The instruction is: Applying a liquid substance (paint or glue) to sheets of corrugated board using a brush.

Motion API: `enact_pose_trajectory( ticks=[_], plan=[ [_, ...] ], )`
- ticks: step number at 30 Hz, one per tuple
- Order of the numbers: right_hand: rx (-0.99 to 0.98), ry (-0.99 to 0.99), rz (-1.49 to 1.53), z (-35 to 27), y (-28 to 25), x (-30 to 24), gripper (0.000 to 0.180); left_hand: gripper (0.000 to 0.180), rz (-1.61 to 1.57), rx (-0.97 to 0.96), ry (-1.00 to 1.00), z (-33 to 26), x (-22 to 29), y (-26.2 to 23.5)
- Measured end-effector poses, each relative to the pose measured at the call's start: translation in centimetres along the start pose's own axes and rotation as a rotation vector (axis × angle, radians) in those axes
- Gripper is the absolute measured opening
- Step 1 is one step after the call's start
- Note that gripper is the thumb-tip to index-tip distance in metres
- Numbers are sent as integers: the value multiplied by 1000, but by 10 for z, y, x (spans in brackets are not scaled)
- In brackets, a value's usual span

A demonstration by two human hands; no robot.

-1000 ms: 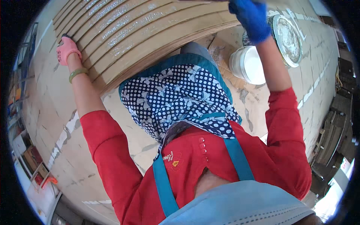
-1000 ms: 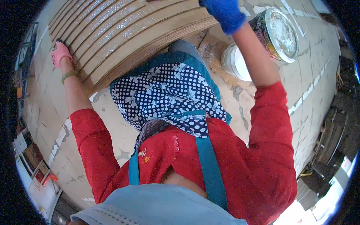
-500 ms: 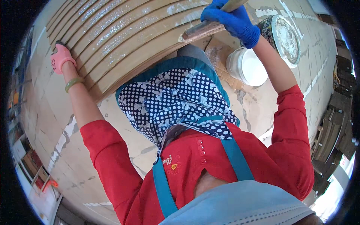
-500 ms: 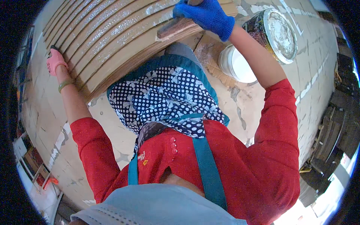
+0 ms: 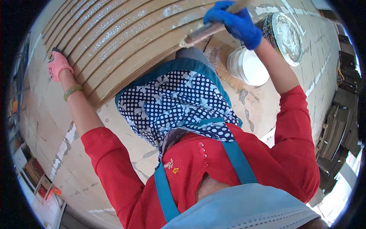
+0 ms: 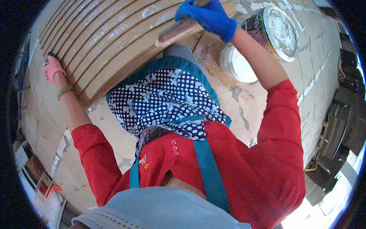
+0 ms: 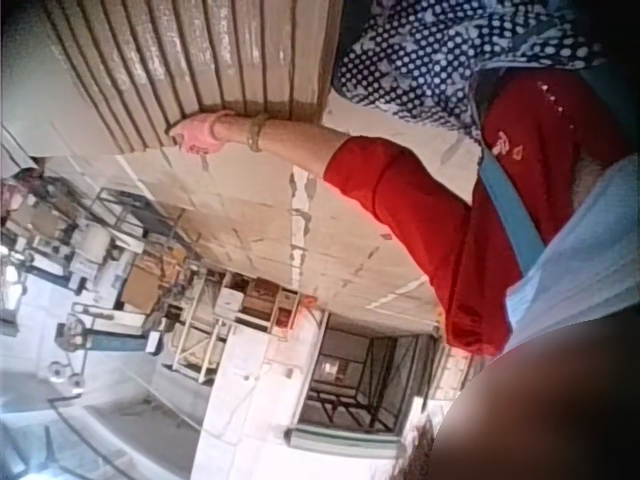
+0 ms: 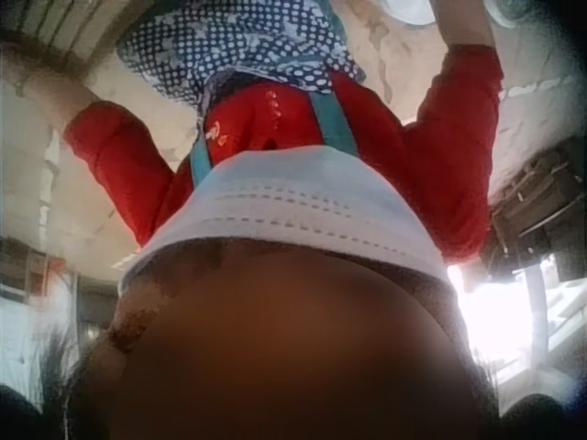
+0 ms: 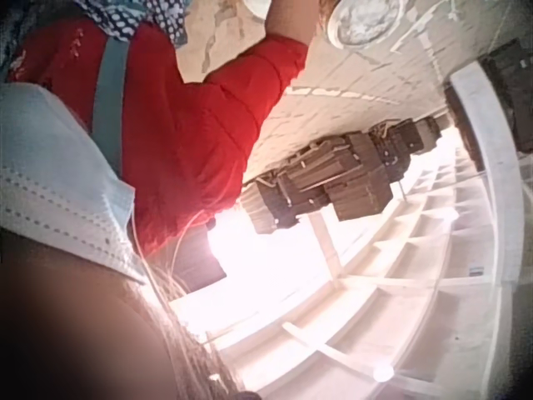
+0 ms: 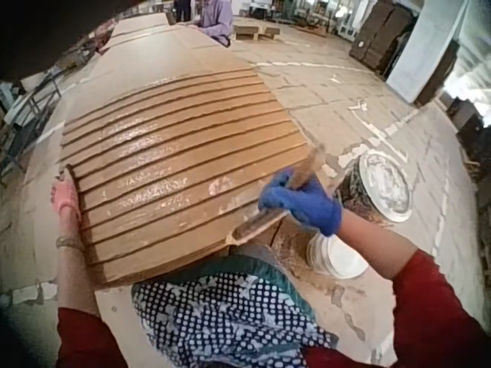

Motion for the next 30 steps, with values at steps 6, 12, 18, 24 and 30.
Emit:
enact_pose_trajectory(
  ticks=[6, 12, 18, 24, 30],
  plan=[
    [274, -134, -189, 48, 0, -41, 13, 77, 24, 67, 8, 5, 0, 2],
    [351, -326, -657, 23, 74, -43, 10, 76, -19, 13, -4, -1, 6, -3],
    [187, -376, -499, 5, 126, -59, 5, 74, -25, -66, -24, -1, 1, 1],
    [460, -81, -850, 77, 72, -47, 19, 72, -63, -66, -32, -4, 6, 4],
    [76, -509, -791, -16, 196, -73, 10, 75, -85, -17, -6, 4, -5, 5]
  ],
)
Point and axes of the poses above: each hand's wrist, its own z-axis towards the middle knuckle, its own y-axis out of the palm, x = y × z, the point moved 9 cm from there along z, towards the middle knuckle, and after that the axes turned 12 degrees about -z, right-handed, at the moved point
